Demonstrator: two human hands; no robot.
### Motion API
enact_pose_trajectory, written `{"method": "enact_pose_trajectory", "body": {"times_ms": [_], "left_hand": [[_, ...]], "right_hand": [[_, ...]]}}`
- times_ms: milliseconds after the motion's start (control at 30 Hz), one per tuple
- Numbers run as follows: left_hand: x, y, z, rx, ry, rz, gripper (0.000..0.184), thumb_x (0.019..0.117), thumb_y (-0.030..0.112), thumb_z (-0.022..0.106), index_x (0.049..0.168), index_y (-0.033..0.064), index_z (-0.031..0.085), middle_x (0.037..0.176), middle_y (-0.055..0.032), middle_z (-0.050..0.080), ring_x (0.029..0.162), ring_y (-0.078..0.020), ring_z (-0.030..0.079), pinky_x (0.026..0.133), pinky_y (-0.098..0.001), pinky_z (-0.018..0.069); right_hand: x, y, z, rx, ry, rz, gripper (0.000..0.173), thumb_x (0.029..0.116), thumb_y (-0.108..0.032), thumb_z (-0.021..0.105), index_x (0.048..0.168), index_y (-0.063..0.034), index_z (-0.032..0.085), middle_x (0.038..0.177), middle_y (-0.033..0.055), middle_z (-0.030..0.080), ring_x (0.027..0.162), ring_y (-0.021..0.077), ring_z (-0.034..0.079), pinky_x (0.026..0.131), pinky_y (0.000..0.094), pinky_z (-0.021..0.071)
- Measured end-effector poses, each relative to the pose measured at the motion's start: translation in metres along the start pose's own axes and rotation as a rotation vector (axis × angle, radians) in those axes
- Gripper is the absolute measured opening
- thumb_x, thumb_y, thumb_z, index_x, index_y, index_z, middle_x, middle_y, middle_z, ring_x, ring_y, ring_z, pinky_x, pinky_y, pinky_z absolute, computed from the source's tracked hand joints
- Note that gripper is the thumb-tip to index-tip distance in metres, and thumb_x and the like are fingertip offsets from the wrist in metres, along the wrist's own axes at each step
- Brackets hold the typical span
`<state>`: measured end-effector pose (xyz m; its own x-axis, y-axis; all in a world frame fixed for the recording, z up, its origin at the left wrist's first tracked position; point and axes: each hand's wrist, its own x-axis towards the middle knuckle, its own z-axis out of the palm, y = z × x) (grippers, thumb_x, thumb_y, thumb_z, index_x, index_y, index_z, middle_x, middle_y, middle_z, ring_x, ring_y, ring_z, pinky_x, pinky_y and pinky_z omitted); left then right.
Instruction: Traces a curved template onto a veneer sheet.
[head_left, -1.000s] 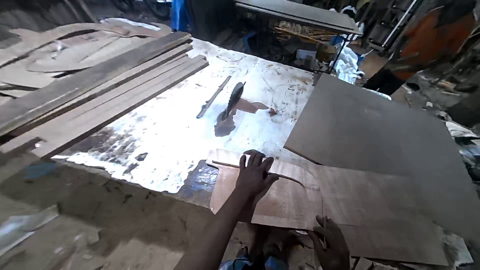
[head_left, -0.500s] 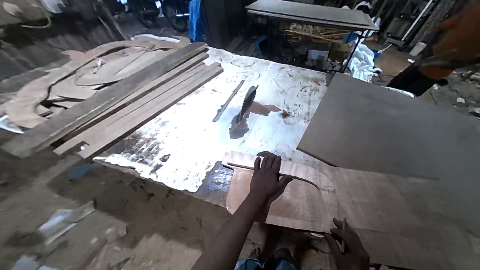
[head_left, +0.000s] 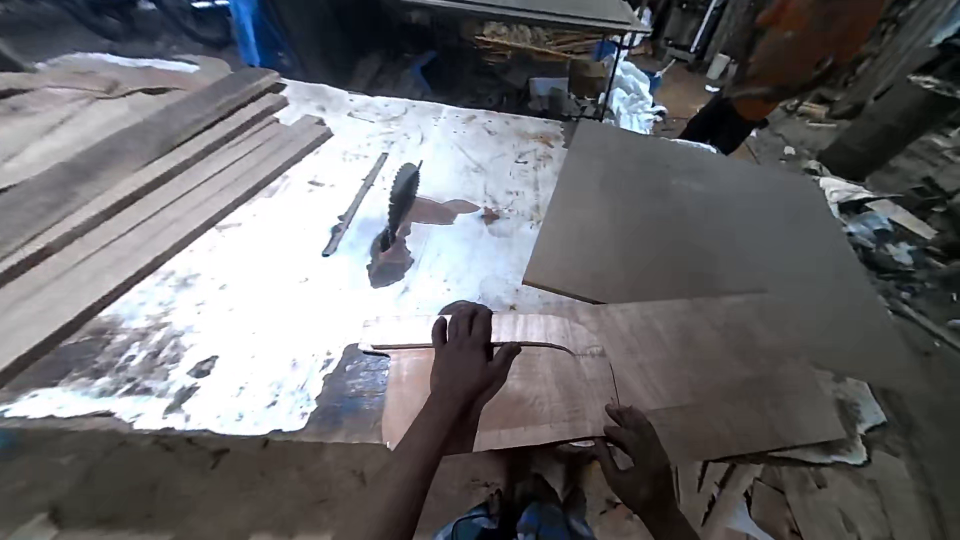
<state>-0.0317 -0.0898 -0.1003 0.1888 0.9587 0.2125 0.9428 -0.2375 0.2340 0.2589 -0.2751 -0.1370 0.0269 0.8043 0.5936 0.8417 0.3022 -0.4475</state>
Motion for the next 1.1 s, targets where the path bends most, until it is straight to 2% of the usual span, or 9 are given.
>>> {"method": "enact_pose_trajectory", "body": {"times_ms": [167,267,300,367,500,667,800,933,1100], "left_hand": [[0.000,-0.001,0.001,0.009,0.019,0.005,0.097,0.0841,0.091,0.032,0.148,0.0195,0.051,0.154,-0.0099,0.047,0.146,-0.0306,0.039,0.121,-0.0618,0.0205],[0.002,0.001,0.001,0.041,-0.013,-0.006,0.101,0.0827,0.093,0.030,0.149,0.0198,0.050,0.154,-0.0098,0.047,0.146,-0.0312,0.039,0.121,-0.0627,0.0201],[0.003,0.003,0.000,0.035,-0.020,-0.010,0.100,0.0824,0.093,0.032,0.149,0.0196,0.050,0.154,-0.0104,0.048,0.146,-0.0319,0.040,0.120,-0.0635,0.0207],[0.003,0.004,-0.004,0.019,-0.023,-0.019,0.099,0.0815,0.092,0.036,0.147,0.0193,0.052,0.153,-0.0108,0.049,0.145,-0.0328,0.041,0.120,-0.0637,0.0215],[0.003,0.000,-0.006,-0.011,0.013,-0.032,0.093,0.0810,0.090,0.043,0.143,0.0214,0.055,0.149,-0.0070,0.051,0.143,-0.0309,0.042,0.120,-0.0620,0.0214],[0.003,0.013,-0.012,-0.121,0.030,-0.106,0.088,0.0769,0.080,0.063,0.140,0.0188,0.059,0.148,-0.0116,0.051,0.140,-0.0358,0.043,0.118,-0.0683,0.0199],[-0.001,0.019,-0.016,0.014,-0.002,-0.152,0.096,0.0795,0.087,0.050,0.147,0.0190,0.054,0.153,-0.0096,0.048,0.145,-0.0315,0.039,0.121,-0.0639,0.0206],[0.000,0.021,-0.015,0.024,-0.025,-0.155,0.095,0.0802,0.090,0.046,0.147,0.0223,0.054,0.150,-0.0046,0.050,0.145,-0.0264,0.039,0.123,-0.0609,0.0182],[0.001,0.021,-0.014,0.038,-0.026,-0.166,0.093,0.0805,0.090,0.043,0.146,0.0247,0.053,0.149,-0.0020,0.050,0.146,-0.0223,0.038,0.124,-0.0587,0.0174]], "right_hand": [[0.000,-0.001,0.003,-0.018,0.004,-0.016,0.016,0.0915,-0.031,0.071,0.095,-0.0161,0.074,0.122,0.0061,0.073,0.123,0.0235,0.065,0.109,0.0459,0.0506],[0.001,0.000,0.001,0.045,-0.014,0.048,0.014,0.0908,-0.032,0.073,0.094,-0.0179,0.074,0.124,0.0043,0.073,0.125,0.0215,0.064,0.110,0.0457,0.0510],[0.002,0.000,-0.002,0.078,-0.033,0.085,0.014,0.0907,-0.032,0.074,0.095,-0.0179,0.074,0.126,0.0042,0.072,0.125,0.0202,0.064,0.108,0.0438,0.0526],[0.007,-0.004,-0.007,0.143,-0.070,0.149,0.015,0.0890,-0.030,0.077,0.095,-0.0163,0.076,0.126,0.0049,0.071,0.120,0.0180,0.067,0.098,0.0378,0.0590],[0.017,-0.010,-0.012,0.207,-0.099,0.185,0.014,0.0866,-0.026,0.079,0.092,-0.0142,0.076,0.122,0.0055,0.072,0.107,0.0140,0.071,0.087,0.0321,0.0625],[0.026,0.006,-0.028,0.069,-0.204,0.065,0.019,0.0897,-0.043,0.073,0.092,-0.0246,0.079,0.113,-0.0017,0.075,0.107,0.0132,0.070,0.090,0.0368,0.0599],[0.037,0.017,-0.033,0.126,-0.326,-0.011,0.022,0.0881,-0.042,0.076,0.094,-0.0221,0.080,0.115,0.0031,0.075,0.112,0.0213,0.068,0.095,0.0435,0.0566],[0.040,0.022,-0.033,0.187,-0.368,-0.045,0.020,0.0895,-0.037,0.078,0.098,-0.0182,0.079,0.114,0.0088,0.074,0.110,0.0256,0.068,0.098,0.0471,0.0543],[0.042,0.027,-0.029,0.198,-0.373,-0.087,0.020,0.0904,-0.036,0.077,0.098,-0.0173,0.079,0.113,0.0098,0.074,0.109,0.0255,0.069,0.098,0.0450,0.0541]]}}
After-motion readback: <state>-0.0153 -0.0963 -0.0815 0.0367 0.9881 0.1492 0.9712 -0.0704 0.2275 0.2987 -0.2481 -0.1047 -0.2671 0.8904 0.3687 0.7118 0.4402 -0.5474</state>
